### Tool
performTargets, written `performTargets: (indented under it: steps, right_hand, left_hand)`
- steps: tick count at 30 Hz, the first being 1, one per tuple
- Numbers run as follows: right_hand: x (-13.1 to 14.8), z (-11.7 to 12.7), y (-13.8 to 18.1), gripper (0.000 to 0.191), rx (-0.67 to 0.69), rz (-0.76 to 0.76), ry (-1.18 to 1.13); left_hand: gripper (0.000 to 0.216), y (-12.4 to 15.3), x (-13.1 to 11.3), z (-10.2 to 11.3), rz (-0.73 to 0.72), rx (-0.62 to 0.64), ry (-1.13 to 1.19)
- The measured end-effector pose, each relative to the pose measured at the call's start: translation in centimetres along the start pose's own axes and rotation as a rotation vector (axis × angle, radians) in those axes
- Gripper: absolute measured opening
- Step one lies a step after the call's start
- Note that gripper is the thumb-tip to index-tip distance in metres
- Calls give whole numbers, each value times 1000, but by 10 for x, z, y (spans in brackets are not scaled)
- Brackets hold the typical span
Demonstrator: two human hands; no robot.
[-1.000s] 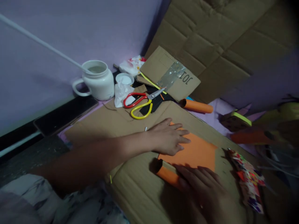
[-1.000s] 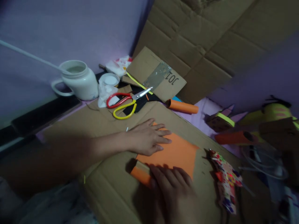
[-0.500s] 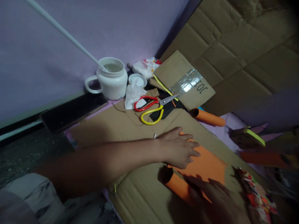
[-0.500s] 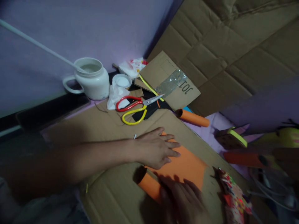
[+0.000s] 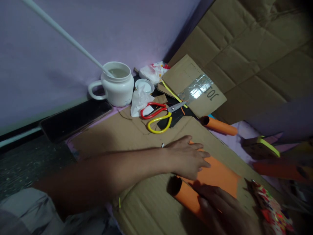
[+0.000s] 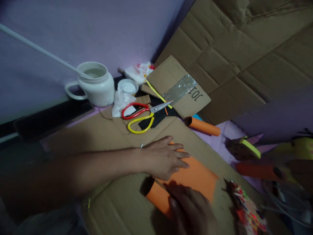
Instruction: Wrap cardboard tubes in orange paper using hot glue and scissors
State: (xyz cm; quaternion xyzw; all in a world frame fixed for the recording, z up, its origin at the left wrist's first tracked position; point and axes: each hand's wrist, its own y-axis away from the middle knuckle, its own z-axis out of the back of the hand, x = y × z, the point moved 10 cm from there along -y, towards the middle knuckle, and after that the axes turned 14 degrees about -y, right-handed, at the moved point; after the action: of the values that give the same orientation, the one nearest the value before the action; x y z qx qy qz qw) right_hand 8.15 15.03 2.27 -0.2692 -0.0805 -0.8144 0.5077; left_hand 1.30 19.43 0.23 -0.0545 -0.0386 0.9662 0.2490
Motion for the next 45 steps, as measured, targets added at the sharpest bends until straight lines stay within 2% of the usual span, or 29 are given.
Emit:
performTargets:
  steps: [5, 9, 13, 20, 22, 25, 27, 28, 30, 31, 33, 35, 38, 40, 45]
  right_hand:
    - [-2, -3, -4, 23, 45, -45, -5]
    - [4, -2, -3, 23, 49, -23, -6]
    - [10, -2, -1, 24, 34, -20, -12]
    - [10, -6, -1, 22, 42, -99, -52]
    - [9, -8, -2, 21, 39, -127, -86]
    - [5, -9, -3, 23, 27, -181, -158]
    - [6, -9, -3, 23, 12, -202, -204]
    - [7, -8, -3, 23, -1, -208, -222]
    - [9, -3, -4, 24, -45, -212, -249]
    - [11, -1, -4, 25, -67, -216, -260]
    - [12, 2, -5, 25, -101, -230, -284]
    - [12, 1, -6, 25, -107, -250, -304]
    - [11, 0, -6, 25, -88, -266, -306]
    - [9, 8, -1, 24, -115, -245, -265]
    - [11, 65, 50, 24, -447, -190, 20]
  left_hand:
    - [34, 0, 4, 3, -25, 28, 26]
    - [31, 1, 5, 3, -49, 36, 39]
    - [24, 5, -2, 6, -87, -9, 27]
    - [23, 11, -9, 10, -115, -69, 10]
    - [21, 14, -2, 19, -52, -57, 36]
    - [20, 32, 12, 47, 160, -106, 118]
    - [23, 52, 2, 64, 201, -175, 165]
    - [24, 62, -11, 72, 158, -222, 172]
    - [28, 88, -35, 86, 134, -413, 118]
    - [31, 99, -43, 85, 169, -463, 36]
    - [31, 112, -58, 73, 198, -477, -105]
    - [31, 116, -67, 57, 188, -448, -174]
    - [27, 115, -68, 45, 164, -419, -218]
    - [26, 114, -65, 42, 155, -390, -231]
    - [30, 118, -63, 38, 168, -363, -218]
